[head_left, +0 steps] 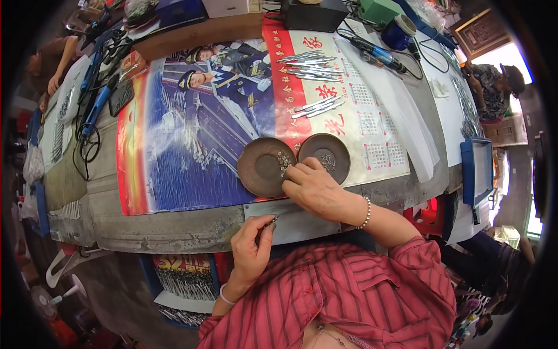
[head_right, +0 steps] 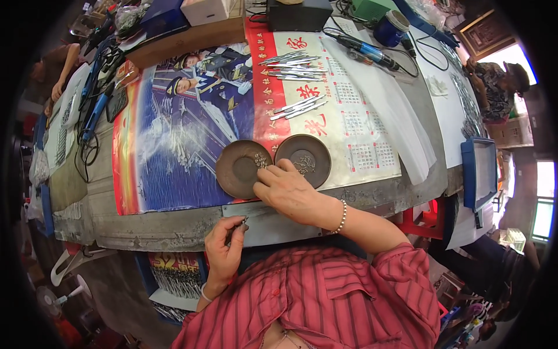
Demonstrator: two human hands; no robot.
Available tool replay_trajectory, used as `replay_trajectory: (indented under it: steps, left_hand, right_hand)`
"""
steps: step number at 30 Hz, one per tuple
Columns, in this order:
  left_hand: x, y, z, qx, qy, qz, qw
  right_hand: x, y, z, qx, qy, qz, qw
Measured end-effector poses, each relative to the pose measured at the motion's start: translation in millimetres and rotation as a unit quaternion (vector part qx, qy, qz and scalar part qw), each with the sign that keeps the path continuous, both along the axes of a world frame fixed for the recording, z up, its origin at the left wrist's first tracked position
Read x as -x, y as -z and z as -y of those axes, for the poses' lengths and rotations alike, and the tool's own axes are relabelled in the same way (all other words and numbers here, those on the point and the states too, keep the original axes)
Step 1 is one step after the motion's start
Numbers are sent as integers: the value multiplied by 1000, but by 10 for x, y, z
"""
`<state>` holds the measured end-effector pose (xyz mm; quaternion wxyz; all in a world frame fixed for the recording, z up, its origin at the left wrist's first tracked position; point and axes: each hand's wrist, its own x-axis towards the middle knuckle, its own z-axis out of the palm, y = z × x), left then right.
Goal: Assembling small hardware components onto metal pins manually.
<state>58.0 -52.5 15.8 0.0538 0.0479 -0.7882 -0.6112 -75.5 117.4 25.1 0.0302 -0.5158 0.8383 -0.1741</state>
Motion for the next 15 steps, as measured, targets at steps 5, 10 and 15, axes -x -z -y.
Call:
replay_trajectory:
  steps: [5,10,15]
  left_hand:
    - [-38,44,-54,-114,-9,76,991]
    - [57,11,-147,-330,-12,122,936]
    - [127,7,-243,-372,-13,123,920]
  right_hand:
    - [-195,-129,-86,151,38,175,972]
    - [-425,-68,-109,260,86,314,909]
    - [-501,-37,-119,318,176,385,848]
